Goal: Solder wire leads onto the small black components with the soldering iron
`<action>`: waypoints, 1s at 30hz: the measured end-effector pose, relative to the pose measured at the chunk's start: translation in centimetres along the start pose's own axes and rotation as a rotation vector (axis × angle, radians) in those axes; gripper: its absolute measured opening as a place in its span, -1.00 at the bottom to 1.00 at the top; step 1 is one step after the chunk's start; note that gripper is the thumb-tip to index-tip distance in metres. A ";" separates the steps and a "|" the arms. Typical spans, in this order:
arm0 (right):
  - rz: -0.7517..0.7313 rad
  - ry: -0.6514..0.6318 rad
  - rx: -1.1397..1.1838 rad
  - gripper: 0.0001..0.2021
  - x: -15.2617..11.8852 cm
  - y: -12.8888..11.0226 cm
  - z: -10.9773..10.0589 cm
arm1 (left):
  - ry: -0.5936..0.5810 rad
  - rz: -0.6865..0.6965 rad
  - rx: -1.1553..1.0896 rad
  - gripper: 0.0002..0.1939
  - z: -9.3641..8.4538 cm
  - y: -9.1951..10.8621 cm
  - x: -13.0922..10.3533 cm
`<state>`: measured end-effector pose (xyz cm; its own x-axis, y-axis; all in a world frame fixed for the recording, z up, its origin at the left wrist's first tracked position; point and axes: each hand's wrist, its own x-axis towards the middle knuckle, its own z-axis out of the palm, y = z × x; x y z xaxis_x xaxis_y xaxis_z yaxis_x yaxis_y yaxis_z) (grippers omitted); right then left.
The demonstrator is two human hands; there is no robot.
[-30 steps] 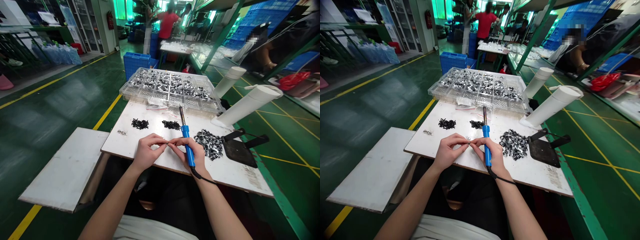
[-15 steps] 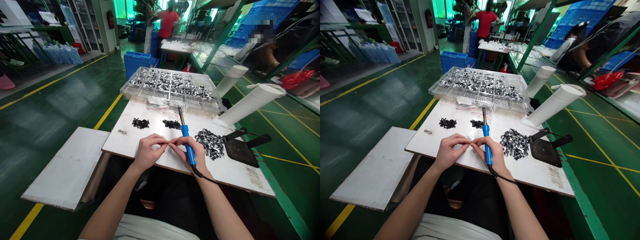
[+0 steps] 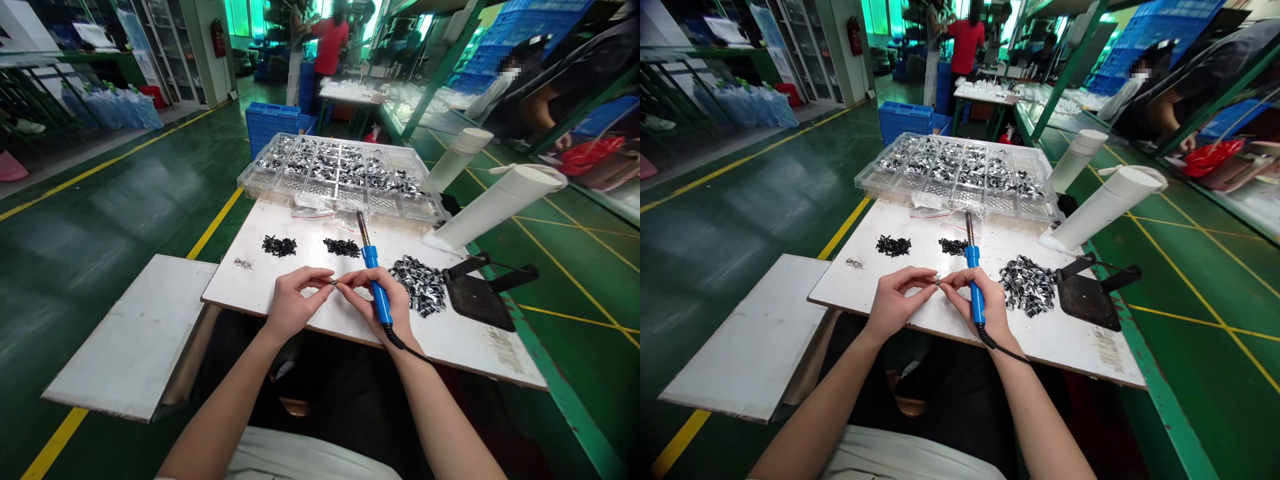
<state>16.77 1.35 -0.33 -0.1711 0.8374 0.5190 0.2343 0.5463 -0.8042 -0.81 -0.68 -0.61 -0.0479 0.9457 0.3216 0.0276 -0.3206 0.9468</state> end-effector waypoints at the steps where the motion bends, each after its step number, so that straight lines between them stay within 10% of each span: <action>1: 0.006 -0.001 0.006 -0.79 0.0 0.0 0.0 | 0.001 0.009 0.007 -0.83 0.0 0.0 0.0; 30: -0.066 -0.036 0.029 -0.79 -0.1 -0.6 0.0 | -0.070 -0.142 -0.234 -0.83 -0.9 -0.1 0.7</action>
<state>16.65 0.89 0.12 -0.2199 0.7982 0.5608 0.1932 0.5991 -0.7770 -1.75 -0.09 -0.44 0.0341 0.9809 0.1915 -0.2067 -0.1805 0.9616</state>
